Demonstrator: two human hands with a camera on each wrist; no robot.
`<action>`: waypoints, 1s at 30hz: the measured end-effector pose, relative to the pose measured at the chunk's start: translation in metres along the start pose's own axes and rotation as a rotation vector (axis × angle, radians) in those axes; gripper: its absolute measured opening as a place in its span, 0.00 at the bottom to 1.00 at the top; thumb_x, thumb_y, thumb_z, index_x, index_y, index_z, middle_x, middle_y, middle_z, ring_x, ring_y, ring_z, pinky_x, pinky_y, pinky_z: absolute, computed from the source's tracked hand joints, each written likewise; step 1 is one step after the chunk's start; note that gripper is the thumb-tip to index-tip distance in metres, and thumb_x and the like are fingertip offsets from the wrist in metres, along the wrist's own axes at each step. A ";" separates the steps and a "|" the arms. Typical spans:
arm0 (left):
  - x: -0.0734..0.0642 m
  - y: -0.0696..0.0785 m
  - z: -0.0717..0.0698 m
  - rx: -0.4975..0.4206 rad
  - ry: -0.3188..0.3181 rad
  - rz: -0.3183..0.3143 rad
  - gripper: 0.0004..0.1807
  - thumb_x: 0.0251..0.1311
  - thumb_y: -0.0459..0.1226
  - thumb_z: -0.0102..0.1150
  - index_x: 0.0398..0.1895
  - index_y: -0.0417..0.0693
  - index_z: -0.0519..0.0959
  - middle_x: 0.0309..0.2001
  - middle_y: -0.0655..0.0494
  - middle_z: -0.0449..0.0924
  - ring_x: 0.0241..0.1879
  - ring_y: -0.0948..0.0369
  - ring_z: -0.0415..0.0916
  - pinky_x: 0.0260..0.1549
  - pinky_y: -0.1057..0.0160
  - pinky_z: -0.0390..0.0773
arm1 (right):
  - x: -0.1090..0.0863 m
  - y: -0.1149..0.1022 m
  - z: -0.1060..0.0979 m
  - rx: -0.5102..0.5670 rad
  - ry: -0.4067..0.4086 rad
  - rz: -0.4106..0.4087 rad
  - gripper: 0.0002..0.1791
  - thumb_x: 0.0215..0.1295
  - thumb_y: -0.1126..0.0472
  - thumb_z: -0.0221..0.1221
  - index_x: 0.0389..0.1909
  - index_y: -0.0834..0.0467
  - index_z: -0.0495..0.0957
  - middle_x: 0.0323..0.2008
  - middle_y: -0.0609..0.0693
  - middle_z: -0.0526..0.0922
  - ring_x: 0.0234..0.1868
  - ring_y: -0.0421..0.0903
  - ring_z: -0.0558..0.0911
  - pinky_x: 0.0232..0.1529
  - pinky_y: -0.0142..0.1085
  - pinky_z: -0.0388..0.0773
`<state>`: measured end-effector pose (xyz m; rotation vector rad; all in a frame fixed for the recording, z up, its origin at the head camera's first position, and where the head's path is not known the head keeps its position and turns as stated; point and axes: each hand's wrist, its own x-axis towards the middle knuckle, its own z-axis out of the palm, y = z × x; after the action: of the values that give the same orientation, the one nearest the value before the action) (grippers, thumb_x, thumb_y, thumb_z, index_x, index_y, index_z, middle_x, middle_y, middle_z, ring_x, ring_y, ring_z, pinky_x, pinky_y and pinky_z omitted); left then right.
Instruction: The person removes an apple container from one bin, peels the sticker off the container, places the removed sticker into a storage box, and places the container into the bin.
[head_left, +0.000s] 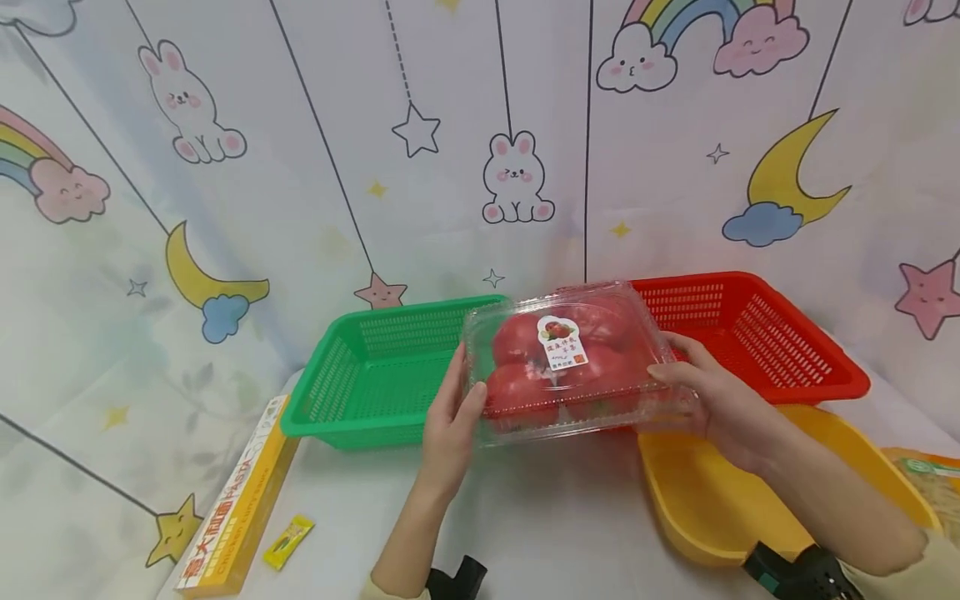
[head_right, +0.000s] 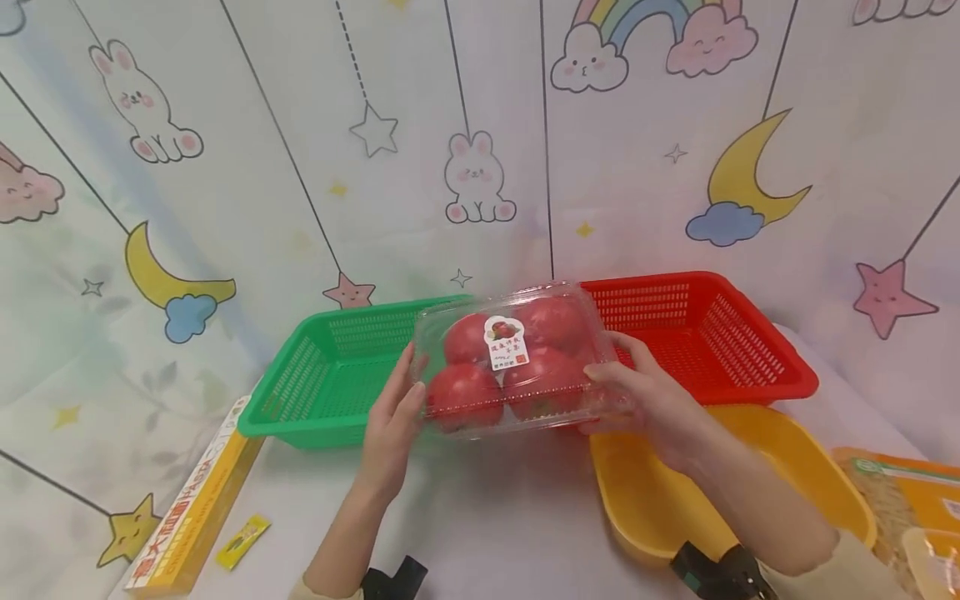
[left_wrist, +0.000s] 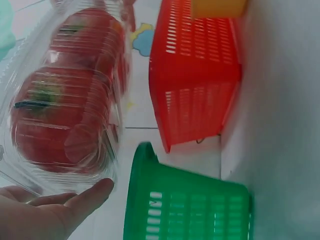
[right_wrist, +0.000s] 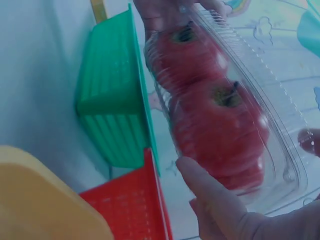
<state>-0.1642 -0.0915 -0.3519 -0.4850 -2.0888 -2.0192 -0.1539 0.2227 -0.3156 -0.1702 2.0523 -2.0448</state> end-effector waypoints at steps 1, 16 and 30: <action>-0.003 0.000 -0.005 0.006 -0.010 0.004 0.37 0.72 0.44 0.50 0.81 0.50 0.52 0.77 0.46 0.54 0.76 0.46 0.51 0.60 0.44 0.71 | -0.002 0.000 0.003 -0.018 -0.020 0.001 0.38 0.76 0.52 0.53 0.77 0.44 0.42 0.69 0.54 0.58 0.61 0.50 0.72 0.54 0.47 0.80; -0.062 0.008 -0.064 -0.042 -0.153 0.045 0.35 0.70 0.29 0.47 0.80 0.44 0.54 0.78 0.46 0.53 0.74 0.51 0.55 0.61 0.61 0.69 | -0.033 0.008 0.036 -0.448 -0.137 0.090 0.51 0.69 0.49 0.62 0.80 0.59 0.40 0.54 0.58 0.77 0.51 0.51 0.79 0.46 0.50 0.83; -0.103 -0.011 -0.086 -0.159 -0.308 -0.203 0.36 0.73 0.33 0.49 0.81 0.41 0.49 0.78 0.37 0.45 0.72 0.40 0.56 0.59 0.62 0.72 | -0.051 0.045 0.045 -0.411 -0.270 0.094 0.51 0.72 0.51 0.60 0.81 0.60 0.36 0.75 0.68 0.51 0.67 0.71 0.61 0.56 0.63 0.75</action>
<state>-0.0796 -0.1877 -0.3951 -0.6741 -2.2371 -2.3713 -0.0901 0.1926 -0.3556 -0.3888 2.2264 -1.4343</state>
